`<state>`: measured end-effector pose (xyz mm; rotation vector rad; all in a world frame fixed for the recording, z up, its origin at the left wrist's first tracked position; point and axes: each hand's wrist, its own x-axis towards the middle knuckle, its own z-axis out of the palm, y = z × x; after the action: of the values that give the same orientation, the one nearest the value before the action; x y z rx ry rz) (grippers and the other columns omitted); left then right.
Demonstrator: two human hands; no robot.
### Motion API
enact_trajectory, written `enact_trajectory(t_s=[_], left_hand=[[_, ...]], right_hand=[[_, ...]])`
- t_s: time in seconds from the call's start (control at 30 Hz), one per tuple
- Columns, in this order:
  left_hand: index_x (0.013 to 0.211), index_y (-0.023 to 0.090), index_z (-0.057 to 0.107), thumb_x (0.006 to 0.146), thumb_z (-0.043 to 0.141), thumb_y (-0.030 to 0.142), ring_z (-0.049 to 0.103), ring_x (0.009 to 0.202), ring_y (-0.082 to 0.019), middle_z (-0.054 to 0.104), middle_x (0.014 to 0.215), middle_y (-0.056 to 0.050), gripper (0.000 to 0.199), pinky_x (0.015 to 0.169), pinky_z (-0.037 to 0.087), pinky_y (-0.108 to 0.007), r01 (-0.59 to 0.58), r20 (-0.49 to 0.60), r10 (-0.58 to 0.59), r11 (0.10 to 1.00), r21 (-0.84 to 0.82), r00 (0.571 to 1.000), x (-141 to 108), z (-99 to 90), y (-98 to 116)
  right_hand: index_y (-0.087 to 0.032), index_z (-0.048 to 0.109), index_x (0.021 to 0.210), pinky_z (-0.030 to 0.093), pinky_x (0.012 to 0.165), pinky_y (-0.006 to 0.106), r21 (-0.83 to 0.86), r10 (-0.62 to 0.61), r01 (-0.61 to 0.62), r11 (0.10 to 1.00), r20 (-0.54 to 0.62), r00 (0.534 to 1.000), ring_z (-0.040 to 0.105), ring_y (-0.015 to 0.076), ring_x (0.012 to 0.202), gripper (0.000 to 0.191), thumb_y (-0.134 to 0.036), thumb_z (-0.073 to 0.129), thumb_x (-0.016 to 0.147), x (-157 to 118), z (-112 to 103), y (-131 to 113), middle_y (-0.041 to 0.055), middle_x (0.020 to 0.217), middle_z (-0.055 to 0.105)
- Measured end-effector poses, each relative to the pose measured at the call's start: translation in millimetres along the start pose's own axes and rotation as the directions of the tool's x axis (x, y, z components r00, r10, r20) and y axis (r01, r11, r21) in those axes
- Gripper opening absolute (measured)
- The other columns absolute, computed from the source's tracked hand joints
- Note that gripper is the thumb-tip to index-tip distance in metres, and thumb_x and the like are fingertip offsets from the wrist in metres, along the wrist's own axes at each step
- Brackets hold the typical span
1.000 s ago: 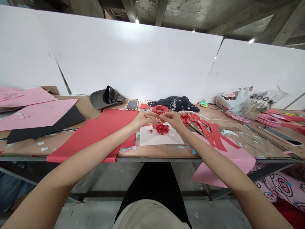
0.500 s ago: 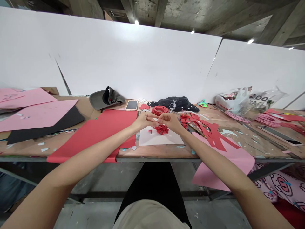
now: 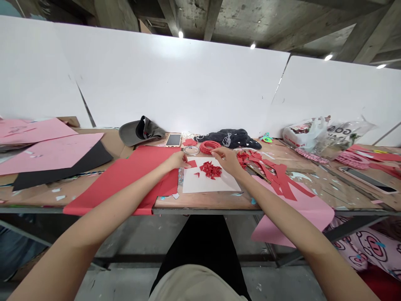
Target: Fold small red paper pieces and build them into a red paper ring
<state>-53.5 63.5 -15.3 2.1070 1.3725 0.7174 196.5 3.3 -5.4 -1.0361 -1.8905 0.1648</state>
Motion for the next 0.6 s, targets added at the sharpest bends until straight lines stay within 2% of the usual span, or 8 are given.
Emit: enact_trajectory(t_s=[0.13,0.27,0.4,0.47,0.6], left_hand=[[0.058,0.017,0.059,0.038,0.087,0.037,0.054,0.053,-0.016,0.060,0.055,-0.001,0.040,0.049,0.036,-0.023,0.007,0.022,-0.005,0.995,-0.104,1.000,3.3,-0.3,-2.1],[0.068,0.016,0.062,0.039,0.086,0.038,0.052,0.051,-0.014,0.058,0.056,0.001,0.044,0.050,0.037,-0.024,-0.009,-0.033,0.004,0.987,-0.162,0.999,0.7,-0.7,1.5],[0.075,0.014,0.067,0.045,0.084,0.036,0.055,0.051,-0.016,0.062,0.060,-0.002,0.041,0.052,0.041,-0.026,0.009,-0.008,-0.012,0.965,-0.264,1.000,-1.1,-2.2,5.5],[0.070,0.014,0.071,0.050,0.080,0.034,0.056,0.053,-0.017,0.066,0.063,-0.005,0.030,0.054,0.042,-0.027,-0.016,-0.040,0.007,0.972,-0.234,0.999,-1.2,-2.6,6.0],[0.065,0.018,0.075,0.055,0.075,0.027,0.058,0.063,-0.019,0.071,0.068,-0.006,0.014,0.059,0.042,-0.026,-0.064,-0.180,0.050,0.995,-0.074,0.982,-2.6,-2.4,6.0]], right_hand=[[-0.019,0.072,0.090,0.053,0.071,0.034,-0.011,-0.011,0.011,1.000,-0.001,1.000,0.065,0.0208,0.084,0.021,-0.029,0.053,0.088,-0.1,1.2,2.5,0.0082,0.094,0.072],[-0.019,0.071,0.089,0.052,0.072,0.033,-0.024,-0.009,0.010,1.000,0.011,1.000,0.065,0.0204,0.084,0.019,-0.025,0.053,0.087,0.5,1.6,4.5,0.0083,0.095,0.072],[-0.017,0.071,0.092,0.052,0.072,0.033,-0.028,0.003,-0.002,1.000,0.036,0.999,0.066,0.0208,0.083,0.020,-0.023,0.053,0.087,0.5,2.2,4.3,0.0093,0.095,0.072],[-0.017,0.072,0.092,0.052,0.072,0.033,-0.029,0.001,0.001,1.000,0.051,0.999,0.066,0.0207,0.083,0.020,-0.023,0.053,0.086,0.1,2.7,4.5,0.0093,0.095,0.072],[-0.018,0.071,0.092,0.053,0.074,0.033,-0.024,-0.007,0.009,1.000,0.086,0.996,0.067,0.0197,0.083,0.019,-0.021,0.053,0.086,-0.8,3.7,5.7,0.0086,0.096,0.073]])
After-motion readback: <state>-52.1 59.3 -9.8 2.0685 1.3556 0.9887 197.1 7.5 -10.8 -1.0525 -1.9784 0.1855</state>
